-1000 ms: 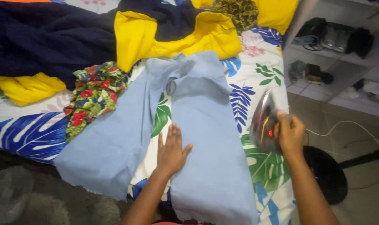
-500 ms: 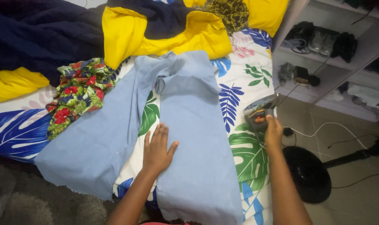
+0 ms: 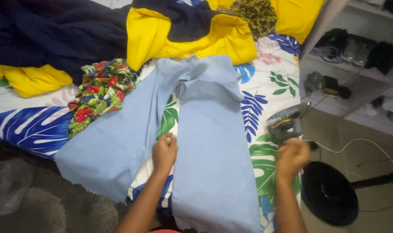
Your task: Ironing a pair of light blue denim jeans on a bed surface.
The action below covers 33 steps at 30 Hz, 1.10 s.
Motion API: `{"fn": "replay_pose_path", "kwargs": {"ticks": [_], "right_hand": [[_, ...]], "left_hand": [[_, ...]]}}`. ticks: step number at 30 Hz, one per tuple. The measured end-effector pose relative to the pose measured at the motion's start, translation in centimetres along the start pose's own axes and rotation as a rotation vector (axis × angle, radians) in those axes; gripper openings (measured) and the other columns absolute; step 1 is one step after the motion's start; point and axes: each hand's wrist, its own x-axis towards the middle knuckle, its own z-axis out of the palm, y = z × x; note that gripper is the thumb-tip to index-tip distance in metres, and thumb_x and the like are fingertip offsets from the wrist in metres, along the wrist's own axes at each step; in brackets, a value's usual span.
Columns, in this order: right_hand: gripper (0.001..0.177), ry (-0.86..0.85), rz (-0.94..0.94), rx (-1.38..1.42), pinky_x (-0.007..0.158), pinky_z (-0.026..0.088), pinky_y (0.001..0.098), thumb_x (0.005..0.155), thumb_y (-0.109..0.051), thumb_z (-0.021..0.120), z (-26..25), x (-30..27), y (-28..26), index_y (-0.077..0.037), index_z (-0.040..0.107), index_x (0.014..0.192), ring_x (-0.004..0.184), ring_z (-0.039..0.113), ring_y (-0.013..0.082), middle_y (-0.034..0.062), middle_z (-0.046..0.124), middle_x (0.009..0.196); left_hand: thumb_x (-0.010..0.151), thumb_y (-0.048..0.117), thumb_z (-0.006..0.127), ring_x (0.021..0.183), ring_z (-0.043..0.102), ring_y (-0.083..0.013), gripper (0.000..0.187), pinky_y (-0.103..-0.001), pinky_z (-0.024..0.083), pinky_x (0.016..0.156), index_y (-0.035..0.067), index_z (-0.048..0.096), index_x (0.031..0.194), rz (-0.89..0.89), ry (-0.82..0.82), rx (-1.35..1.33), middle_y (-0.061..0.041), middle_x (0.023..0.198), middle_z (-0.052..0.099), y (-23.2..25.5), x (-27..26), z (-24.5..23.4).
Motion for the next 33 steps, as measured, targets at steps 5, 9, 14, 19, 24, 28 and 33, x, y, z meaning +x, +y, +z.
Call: {"fn": "replay_pose_path", "kwargs": {"ticks": [5,9,14,19,24,28,33], "right_hand": [[0.02,-0.446,0.596,-0.001,0.03,0.029,0.0285,0.097,-0.028,0.06,5.0,-3.7,-1.8,-0.009,0.057,0.089,0.033,0.041,0.0123,0.0036,0.053,0.049],[0.038,-0.574,0.967,0.161,0.029,0.019,0.029,0.095,-0.033,0.068,8.4,-0.4,4.5,-0.011,0.048,0.071,0.031,0.03,0.0114,0.0012,0.042,0.045],[0.046,-0.831,1.169,0.301,0.029,0.022,0.0258,0.096,-0.03,0.067,11.4,5.0,5.1,-0.014,0.041,0.061,0.032,0.029,0.008,-0.004,0.035,0.044],[0.019,-0.627,0.845,0.43,0.057,0.056,0.0352,0.101,-0.023,0.061,14.2,10.1,-1.8,-0.004,0.059,0.098,0.063,0.067,0.0243,0.0139,0.072,0.079],[0.029,-0.697,0.662,0.362,0.077,0.061,0.0394,0.098,-0.021,0.06,17.2,11.2,-5.1,-0.003,0.049,0.12,0.09,0.075,0.0242,0.0141,0.078,0.1],[0.059,-0.58,0.632,0.099,0.077,0.056,0.0428,0.089,-0.018,0.07,18.2,8.6,-3.5,-0.011,0.03,0.132,0.09,0.071,0.0259,0.0148,0.074,0.104],[0.059,-0.42,0.088,-0.42,0.083,0.055,0.0431,0.086,-0.024,0.073,12.3,2.1,3.8,-0.001,0.047,0.134,0.091,0.071,0.0318,0.0204,0.074,0.102]], "left_hand": [[0.088,0.03,0.075,0.034,0.036,-0.0086,0.026,-0.027,0.024,0.034,0.01,0.07,0.103,-0.455,-0.311,-0.365,-0.003,0.051,0.058,-2.2,4.4,0.7],[0.087,0.027,0.083,0.034,0.033,-0.0075,0.036,-0.026,0.019,0.032,0.013,0.05,0.079,-0.714,-0.574,-0.545,0.001,0.052,0.05,-3.5,8.6,2.4],[0.083,0.024,0.084,0.034,0.032,-0.0097,0.043,-0.028,0.021,0.032,0.011,0.047,0.065,-0.496,-0.559,-0.358,0.001,0.05,0.044,-4.3,14.1,6.2],[0.093,0.021,0.068,0.045,0.057,-0.0125,0.022,-0.029,0.041,0.04,0.005,0.066,0.079,-0.028,-0.44,-0.338,-0.008,0.061,0.068,5.8,17.5,4.9],[0.093,0.023,0.07,0.069,0.07,-0.0158,0.032,-0.03,0.053,0.061,0.0,0.062,0.112,0.14,-0.4,-0.329,-0.012,0.084,0.077,4.9,21.1,8.8],[0.085,0.024,0.077,0.092,0.074,-0.0259,0.069,-0.039,0.058,0.081,0.001,0.043,0.141,0.303,-0.241,-0.151,-0.015,0.106,0.074,1.7,17.8,9.0],[0.084,0.025,0.076,0.093,0.072,-0.0333,0.06,-0.043,0.055,0.08,0.006,0.051,0.135,0.301,-0.165,0.124,-0.016,0.104,0.075,-1.7,9.9,3.8]]}}
